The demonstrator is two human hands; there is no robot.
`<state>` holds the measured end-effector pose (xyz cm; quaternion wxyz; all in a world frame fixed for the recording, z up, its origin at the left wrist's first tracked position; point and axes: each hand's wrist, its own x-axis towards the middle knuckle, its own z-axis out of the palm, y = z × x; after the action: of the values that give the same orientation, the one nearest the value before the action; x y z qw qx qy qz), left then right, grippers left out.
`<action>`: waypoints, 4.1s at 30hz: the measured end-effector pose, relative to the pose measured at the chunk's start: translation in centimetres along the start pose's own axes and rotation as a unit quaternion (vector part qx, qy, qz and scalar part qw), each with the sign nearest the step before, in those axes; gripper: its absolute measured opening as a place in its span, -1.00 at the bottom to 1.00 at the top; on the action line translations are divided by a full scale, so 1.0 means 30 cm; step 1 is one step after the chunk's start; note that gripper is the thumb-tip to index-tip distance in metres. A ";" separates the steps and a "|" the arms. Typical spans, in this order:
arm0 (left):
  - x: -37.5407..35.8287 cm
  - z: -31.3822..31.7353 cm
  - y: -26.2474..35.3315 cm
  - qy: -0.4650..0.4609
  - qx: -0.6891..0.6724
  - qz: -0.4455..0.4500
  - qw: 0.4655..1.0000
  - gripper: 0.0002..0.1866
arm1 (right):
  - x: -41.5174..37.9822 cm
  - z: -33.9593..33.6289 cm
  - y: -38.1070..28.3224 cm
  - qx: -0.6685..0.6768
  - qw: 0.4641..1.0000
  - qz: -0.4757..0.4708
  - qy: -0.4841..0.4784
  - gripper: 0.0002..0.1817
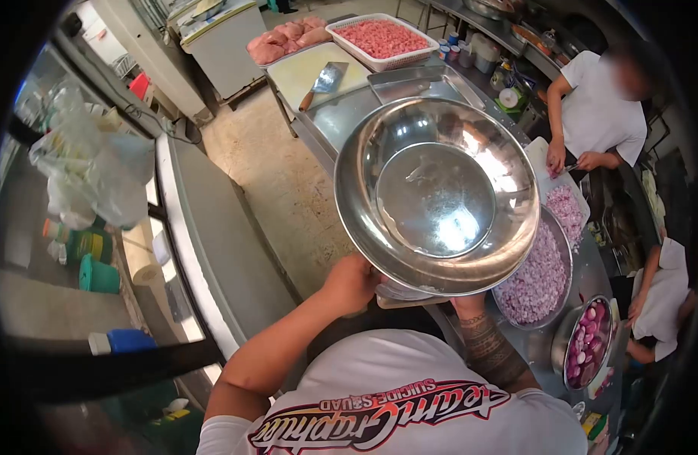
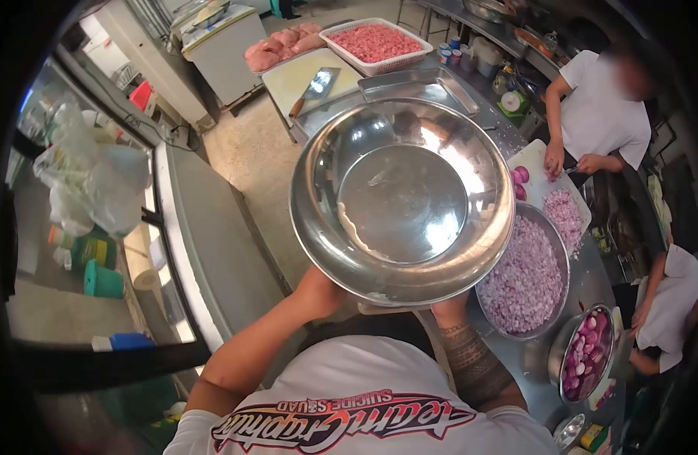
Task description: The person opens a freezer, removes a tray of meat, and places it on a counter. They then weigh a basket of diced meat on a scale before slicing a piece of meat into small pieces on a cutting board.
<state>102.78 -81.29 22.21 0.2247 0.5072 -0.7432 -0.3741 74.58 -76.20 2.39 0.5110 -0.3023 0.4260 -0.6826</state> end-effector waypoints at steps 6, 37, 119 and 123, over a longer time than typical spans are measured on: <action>0.318 -0.080 -0.288 -0.126 0.044 0.018 0.991 -0.58 | 0.156 0.234 0.035 -0.024 0.986 -0.040 0.161 -0.62; 1.541 -0.110 -0.561 -0.470 -0.008 0.240 0.850 -0.47 | 0.517 0.520 0.288 -0.615 0.664 -0.030 0.424 -0.52; 3.864 -1.405 -1.415 -0.251 -0.153 0.140 0.945 -0.84 | 2.684 1.274 0.276 -0.271 0.871 -0.093 0.399 -0.94; 3.909 -1.419 -1.430 -0.283 -0.164 0.110 0.939 -0.81 | 2.700 1.276 0.282 -0.240 0.884 -0.090 0.391 -0.86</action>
<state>113.19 -212.18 9.60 0.1253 0.2520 -0.7554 -0.5918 86.87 -164.99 10.41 0.1514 -0.1614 0.7127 -0.6657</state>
